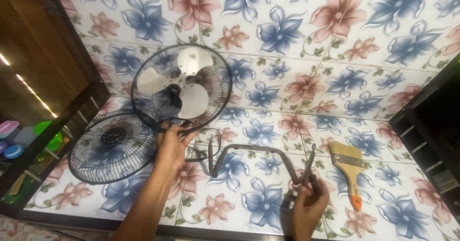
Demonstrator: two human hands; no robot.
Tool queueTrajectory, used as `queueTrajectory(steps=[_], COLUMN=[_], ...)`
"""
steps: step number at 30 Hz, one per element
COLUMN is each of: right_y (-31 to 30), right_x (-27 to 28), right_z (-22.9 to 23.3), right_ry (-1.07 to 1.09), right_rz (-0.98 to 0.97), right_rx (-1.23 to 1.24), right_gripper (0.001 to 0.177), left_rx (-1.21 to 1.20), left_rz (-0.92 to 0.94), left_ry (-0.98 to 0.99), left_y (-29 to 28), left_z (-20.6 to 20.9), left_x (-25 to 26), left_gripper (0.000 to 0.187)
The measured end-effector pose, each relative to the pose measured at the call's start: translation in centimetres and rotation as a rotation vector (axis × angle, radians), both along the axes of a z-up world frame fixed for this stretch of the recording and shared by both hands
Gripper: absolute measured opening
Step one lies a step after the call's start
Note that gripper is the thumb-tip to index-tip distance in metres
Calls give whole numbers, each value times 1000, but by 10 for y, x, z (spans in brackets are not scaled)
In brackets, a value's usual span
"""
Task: The person removes the front grill of a small electric fan, then uses a screwdriver to loosen and remove the fan blades from the motor shaft. The fan remains disassembled on the tiled counter.
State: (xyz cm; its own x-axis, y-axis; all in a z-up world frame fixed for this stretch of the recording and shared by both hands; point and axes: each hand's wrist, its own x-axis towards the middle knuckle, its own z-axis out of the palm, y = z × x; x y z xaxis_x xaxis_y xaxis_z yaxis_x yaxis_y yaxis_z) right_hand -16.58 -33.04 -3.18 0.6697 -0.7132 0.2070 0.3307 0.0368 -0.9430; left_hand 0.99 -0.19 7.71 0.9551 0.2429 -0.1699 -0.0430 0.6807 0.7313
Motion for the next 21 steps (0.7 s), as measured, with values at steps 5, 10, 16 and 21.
queueTrajectory(steps=[5,10,16,21], right_y=[-17,1,7,7], right_x=[15,28,36,41], right_z=[17,27,27,24], right_ry=[272,407,311,294], right_rz=[11,-19,-66,-87], right_rx=[-304,-481,-598,-562], right_gripper=[48,34,25,23], left_rx=[-39,41,87,177], left_rz=[-60,-163,-160,-215], left_ry=[-184,-209,-155,16], left_y=[-29,-61,-106,-131], left_z=[27,45,17,-42], left_x=[-29,-44,-42,-36], left_gripper=[22,33,68,48])
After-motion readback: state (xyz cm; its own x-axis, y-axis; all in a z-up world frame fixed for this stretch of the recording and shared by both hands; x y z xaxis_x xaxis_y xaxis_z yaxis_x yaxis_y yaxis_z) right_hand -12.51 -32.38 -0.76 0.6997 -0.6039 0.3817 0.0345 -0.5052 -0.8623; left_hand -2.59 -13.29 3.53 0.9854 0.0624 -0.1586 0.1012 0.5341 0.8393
